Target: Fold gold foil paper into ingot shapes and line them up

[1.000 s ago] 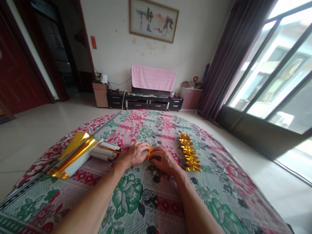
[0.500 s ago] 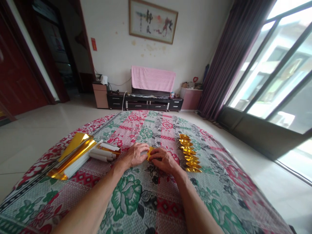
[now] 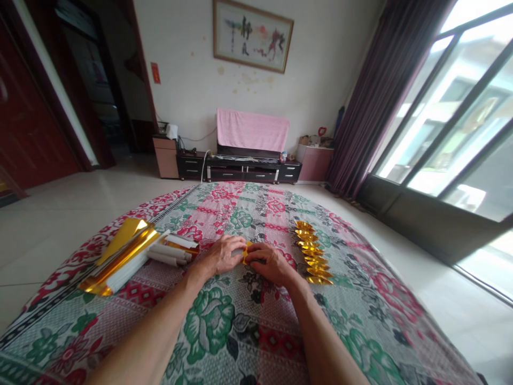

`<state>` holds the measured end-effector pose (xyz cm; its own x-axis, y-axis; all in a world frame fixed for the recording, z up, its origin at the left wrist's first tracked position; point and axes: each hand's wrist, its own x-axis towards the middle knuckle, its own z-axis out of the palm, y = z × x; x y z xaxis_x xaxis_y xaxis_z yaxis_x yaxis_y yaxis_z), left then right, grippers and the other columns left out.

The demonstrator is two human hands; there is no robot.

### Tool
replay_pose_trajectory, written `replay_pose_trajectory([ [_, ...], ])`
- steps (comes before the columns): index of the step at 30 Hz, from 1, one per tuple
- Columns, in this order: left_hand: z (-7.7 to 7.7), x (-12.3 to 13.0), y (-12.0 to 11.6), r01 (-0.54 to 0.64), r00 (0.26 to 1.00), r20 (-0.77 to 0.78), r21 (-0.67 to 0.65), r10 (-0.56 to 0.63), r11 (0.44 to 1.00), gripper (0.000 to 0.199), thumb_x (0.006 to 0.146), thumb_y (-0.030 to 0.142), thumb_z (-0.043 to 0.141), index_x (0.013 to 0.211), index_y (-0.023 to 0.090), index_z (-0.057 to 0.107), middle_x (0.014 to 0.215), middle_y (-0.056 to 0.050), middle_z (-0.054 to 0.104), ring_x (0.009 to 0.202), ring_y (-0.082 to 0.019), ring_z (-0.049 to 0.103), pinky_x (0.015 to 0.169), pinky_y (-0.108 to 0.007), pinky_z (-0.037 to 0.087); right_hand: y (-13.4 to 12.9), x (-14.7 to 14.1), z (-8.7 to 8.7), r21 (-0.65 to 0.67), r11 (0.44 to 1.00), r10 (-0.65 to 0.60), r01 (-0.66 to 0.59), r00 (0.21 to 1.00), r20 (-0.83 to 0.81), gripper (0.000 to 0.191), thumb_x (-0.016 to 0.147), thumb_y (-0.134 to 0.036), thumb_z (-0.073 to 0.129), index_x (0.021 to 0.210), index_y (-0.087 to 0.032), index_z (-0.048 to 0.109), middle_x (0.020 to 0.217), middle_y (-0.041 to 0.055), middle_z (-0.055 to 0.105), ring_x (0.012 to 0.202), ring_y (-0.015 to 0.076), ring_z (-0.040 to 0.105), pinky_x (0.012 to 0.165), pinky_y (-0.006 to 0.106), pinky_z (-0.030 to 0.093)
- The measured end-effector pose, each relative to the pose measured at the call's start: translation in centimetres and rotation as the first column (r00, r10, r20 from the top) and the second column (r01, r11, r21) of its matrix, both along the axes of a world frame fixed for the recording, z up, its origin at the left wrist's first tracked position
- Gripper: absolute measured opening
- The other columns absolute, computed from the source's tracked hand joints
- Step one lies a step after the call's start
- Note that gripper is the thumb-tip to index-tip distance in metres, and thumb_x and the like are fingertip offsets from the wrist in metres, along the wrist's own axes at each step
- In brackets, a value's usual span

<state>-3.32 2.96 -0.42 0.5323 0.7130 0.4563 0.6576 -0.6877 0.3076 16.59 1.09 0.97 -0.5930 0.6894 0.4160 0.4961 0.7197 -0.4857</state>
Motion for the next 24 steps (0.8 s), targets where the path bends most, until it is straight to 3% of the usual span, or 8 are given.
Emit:
replay_pose_trajectory([
  [6, -0.22, 0.02, 0.15, -0.020, 1.000, 0.021, -0.013, 0.020, 1.000, 0.025, 0.075, 0.022, 0.059, 0.100, 0.023, 0.065, 0.113, -0.002, 0.062, 0.102, -0.019, 0.054, 0.092, -0.033, 0.042, 0.43, 0.19, -0.29, 0.002, 1.000, 0.006, -0.006, 1.000, 0.016, 0.016, 0.077, -0.017, 0.061, 0.085, -0.027, 0.072, 0.101, 0.0015, 0.061, 0.093, 0.0140, 0.057, 0.088, 0.029, 0.042],
  [11, -0.13, -0.02, 0.07, -0.005, 1.000, 0.004, 0.021, 0.005, 1.000, 0.025, 0.077, 0.022, 0.058, 0.100, 0.022, 0.064, 0.113, -0.004, 0.062, 0.102, -0.019, 0.055, 0.091, -0.034, 0.043, 0.74, 0.33, -0.27, -0.058, 0.997, 0.053, -0.052, 0.998, 0.014, 0.020, 0.074, -0.014, 0.062, 0.086, -0.027, 0.072, 0.104, 0.0009, 0.059, 0.093, 0.0132, 0.056, 0.088, 0.027, 0.042],
  [24, -0.01, 0.05, 0.00, 0.010, 0.999, 0.036, 0.019, -0.011, 1.000, 0.024, 0.077, 0.021, 0.058, 0.100, 0.022, 0.065, 0.112, -0.004, 0.063, 0.101, -0.019, 0.056, 0.090, -0.035, 0.043, 0.57, -0.27, -0.08, -0.054, 0.997, -0.053, 0.054, 0.998, 0.027, 0.014, 0.075, -0.016, 0.063, 0.080, -0.025, 0.072, 0.098, 0.0016, 0.062, 0.092, 0.0143, 0.057, 0.087, 0.028, 0.041],
])
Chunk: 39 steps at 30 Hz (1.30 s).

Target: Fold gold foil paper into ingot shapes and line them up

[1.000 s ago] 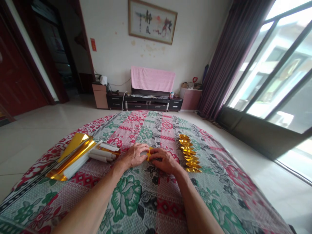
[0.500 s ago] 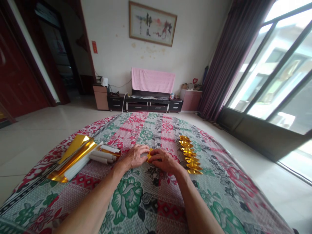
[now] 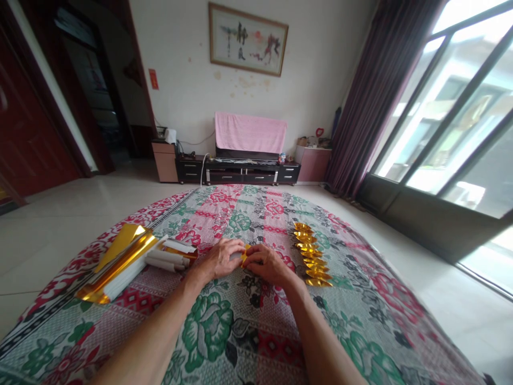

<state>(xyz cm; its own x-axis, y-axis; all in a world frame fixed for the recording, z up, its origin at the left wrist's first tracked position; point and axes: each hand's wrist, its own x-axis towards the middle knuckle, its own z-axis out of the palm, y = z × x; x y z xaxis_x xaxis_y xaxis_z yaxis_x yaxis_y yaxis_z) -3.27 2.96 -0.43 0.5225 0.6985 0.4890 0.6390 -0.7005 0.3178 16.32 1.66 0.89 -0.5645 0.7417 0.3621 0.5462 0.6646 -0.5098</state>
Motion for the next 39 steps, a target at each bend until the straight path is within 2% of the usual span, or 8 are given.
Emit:
replay_pose_trajectory([
  [11, 0.2, 0.0, 0.0, 0.000, 1.000, 0.000, -0.034, 0.000, 0.999, 0.025, 0.077, 0.023, 0.060, 0.101, 0.022, 0.064, 0.112, -0.003, 0.063, 0.100, -0.018, 0.055, 0.090, -0.034, 0.042, 0.1, -0.2, -0.4, 0.069, 0.998, 0.014, -0.010, 0.999, -0.052, 0.015, 0.079, -0.014, 0.055, 0.077, -0.020, 0.067, 0.092, 0.0028, 0.064, 0.090, 0.0141, 0.056, 0.084, 0.029, 0.041],
  [18, 0.3, 0.1, -0.1, -0.004, 1.000, -0.008, -0.018, 0.004, 1.000, 0.024, 0.078, 0.023, 0.058, 0.100, 0.021, 0.064, 0.111, -0.005, 0.063, 0.099, -0.018, 0.056, 0.089, -0.035, 0.043, -0.1, 0.1, -0.1, 0.014, 0.999, 0.052, -0.052, 0.998, -0.033, 0.019, 0.070, -0.008, 0.061, 0.080, -0.022, 0.068, 0.098, 0.0017, 0.062, 0.096, 0.0149, 0.054, 0.089, 0.030, 0.039],
  [24, 0.3, 0.1, -0.2, -0.008, 1.000, -0.012, -0.007, 0.008, 1.000, 0.025, 0.077, 0.020, 0.057, 0.101, 0.022, 0.064, 0.112, -0.005, 0.063, 0.100, -0.018, 0.056, 0.091, -0.035, 0.043, -0.3, 0.0, -0.2, 0.018, 1.000, -0.013, 0.013, 1.000, -0.014, 0.011, 0.074, -0.019, 0.064, 0.081, -0.025, 0.070, 0.099, 0.0019, 0.060, 0.093, 0.0149, 0.055, 0.087, 0.030, 0.040],
  [31, 0.3, 0.1, -0.2, -0.021, 1.000, -0.015, -0.012, 0.021, 1.000, 0.025, 0.077, 0.021, 0.058, 0.101, 0.021, 0.064, 0.113, -0.005, 0.062, 0.102, -0.019, 0.056, 0.092, -0.035, 0.043, -0.6, -0.4, -0.2, 0.087, 0.996, -0.033, 0.034, 0.999, -0.014, 0.011, 0.080, -0.018, 0.057, 0.079, -0.021, 0.068, 0.097, 0.0036, 0.061, 0.092, 0.0150, 0.054, 0.084, 0.030, 0.039],
  [35, 0.2, 0.1, -0.1, -0.010, 0.999, -0.035, 0.008, 0.010, 1.000, 0.026, 0.078, 0.020, 0.056, 0.103, 0.020, 0.063, 0.111, -0.005, 0.063, 0.100, -0.019, 0.056, 0.091, -0.035, 0.043, -0.9, -0.9, 0.0, 0.135, 0.987, -0.087, 0.090, 0.996, -0.025, 0.010, 0.081, -0.019, 0.056, 0.077, -0.020, 0.065, 0.098, 0.0040, 0.060, 0.090, 0.0149, 0.053, 0.083, 0.029, 0.038],
  [39, 0.1, 0.1, -0.1, -0.009, 0.999, -0.032, 0.011, 0.009, 1.000, 0.024, 0.078, 0.024, 0.057, 0.101, 0.021, 0.064, 0.110, -0.005, 0.063, 0.099, -0.019, 0.056, 0.091, -0.035, 0.043, -1.0, -1.3, -0.1, 0.137, 0.982, -0.129, 0.131, 0.991, -0.022, 0.011, 0.083, -0.020, 0.054, 0.078, -0.021, 0.063, 0.085, 0.0025, 0.060, 0.083, 0.0140, 0.052, 0.079, 0.028, 0.037],
])
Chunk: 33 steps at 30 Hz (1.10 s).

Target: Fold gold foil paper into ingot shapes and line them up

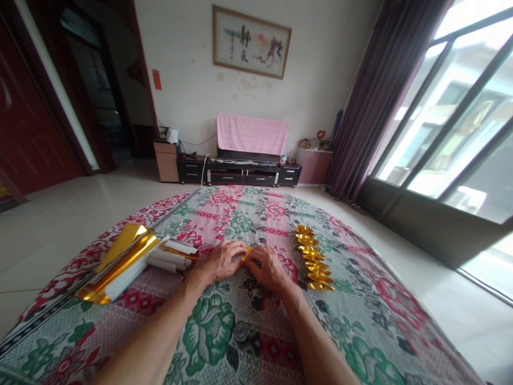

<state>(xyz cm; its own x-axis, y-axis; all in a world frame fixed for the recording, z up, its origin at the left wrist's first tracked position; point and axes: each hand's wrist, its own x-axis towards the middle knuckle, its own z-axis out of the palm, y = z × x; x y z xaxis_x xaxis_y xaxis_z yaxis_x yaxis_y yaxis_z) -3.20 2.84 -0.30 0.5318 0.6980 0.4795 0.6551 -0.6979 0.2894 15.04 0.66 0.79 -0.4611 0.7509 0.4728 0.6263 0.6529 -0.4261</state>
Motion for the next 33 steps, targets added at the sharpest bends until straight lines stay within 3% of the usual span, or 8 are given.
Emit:
replay_pose_trajectory([
  [14, 0.4, -0.5, -0.6, 0.019, 1.000, -0.018, -0.075, -0.020, 0.997, 0.032, 0.081, 0.025, 0.052, 0.112, 0.024, 0.061, 0.121, -0.005, 0.057, 0.110, -0.020, 0.050, 0.098, -0.037, 0.039, 0.6, -0.5, -0.6, -0.031, 0.997, -0.073, 0.074, 0.997, 0.037, 0.014, 0.085, -0.024, 0.052, 0.079, -0.022, 0.064, 0.077, 0.0010, 0.056, 0.075, 0.0133, 0.049, 0.070, 0.024, 0.034],
  [33, 0.9, -0.5, -0.7, 0.006, 0.997, -0.077, -0.117, -0.015, 0.993, 0.046, 0.073, 0.012, 0.044, 0.114, 0.025, 0.059, 0.124, -0.001, 0.055, 0.112, -0.020, 0.047, 0.100, -0.034, 0.037, 0.1, -1.2, -0.4, 0.000, 0.983, -0.182, 0.183, 0.979, 0.092, 0.015, 0.085, -0.025, 0.050, 0.078, -0.022, 0.063, 0.076, 0.0033, 0.055, 0.072, 0.0145, 0.049, 0.068, 0.025, 0.033],
])
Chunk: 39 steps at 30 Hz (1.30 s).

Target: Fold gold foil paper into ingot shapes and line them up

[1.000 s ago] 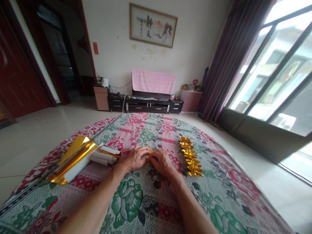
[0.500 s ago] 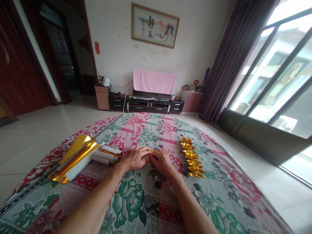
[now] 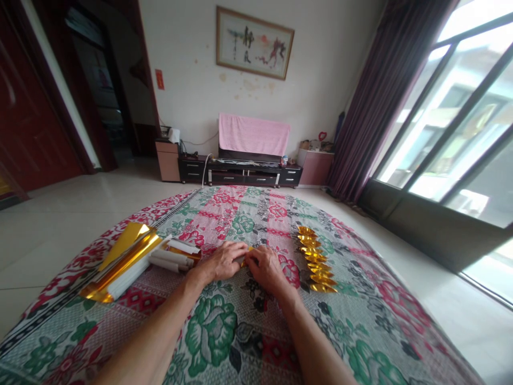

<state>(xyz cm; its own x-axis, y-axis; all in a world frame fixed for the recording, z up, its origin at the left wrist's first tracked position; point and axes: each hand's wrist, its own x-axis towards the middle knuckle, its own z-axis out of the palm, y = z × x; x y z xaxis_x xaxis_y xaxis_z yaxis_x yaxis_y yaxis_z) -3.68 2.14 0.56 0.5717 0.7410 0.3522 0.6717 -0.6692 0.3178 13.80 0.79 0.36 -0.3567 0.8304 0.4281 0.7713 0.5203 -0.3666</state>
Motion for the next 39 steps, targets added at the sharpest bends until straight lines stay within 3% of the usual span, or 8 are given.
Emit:
replay_pose_trajectory([
  [8, 0.7, 0.2, -0.3, -0.007, 0.999, -0.033, -0.037, 0.006, 0.999, 0.046, 0.072, 0.012, 0.043, 0.113, 0.023, 0.059, 0.122, -0.002, 0.055, 0.110, -0.020, 0.048, 0.099, -0.034, 0.037, 0.0, -0.1, -0.2, 0.022, 1.000, -0.007, 0.007, 1.000, 0.007, 0.017, 0.086, -0.025, 0.048, 0.079, -0.022, 0.063, 0.076, 0.0033, 0.055, 0.073, 0.0144, 0.049, 0.069, 0.025, 0.033],
  [39, -0.4, -0.1, 0.3, -0.016, 0.998, -0.057, -0.040, 0.014, 0.999, 0.047, 0.075, 0.014, 0.043, 0.120, 0.021, 0.055, 0.130, -0.002, 0.050, 0.117, -0.020, 0.043, 0.105, -0.036, 0.032, -0.3, -0.3, 0.5, -0.046, 0.997, -0.057, 0.059, 0.997, 0.044, 0.020, 0.087, -0.027, 0.046, 0.077, -0.021, 0.062, 0.078, 0.0019, 0.055, 0.074, 0.0125, 0.049, 0.070, 0.023, 0.031],
])
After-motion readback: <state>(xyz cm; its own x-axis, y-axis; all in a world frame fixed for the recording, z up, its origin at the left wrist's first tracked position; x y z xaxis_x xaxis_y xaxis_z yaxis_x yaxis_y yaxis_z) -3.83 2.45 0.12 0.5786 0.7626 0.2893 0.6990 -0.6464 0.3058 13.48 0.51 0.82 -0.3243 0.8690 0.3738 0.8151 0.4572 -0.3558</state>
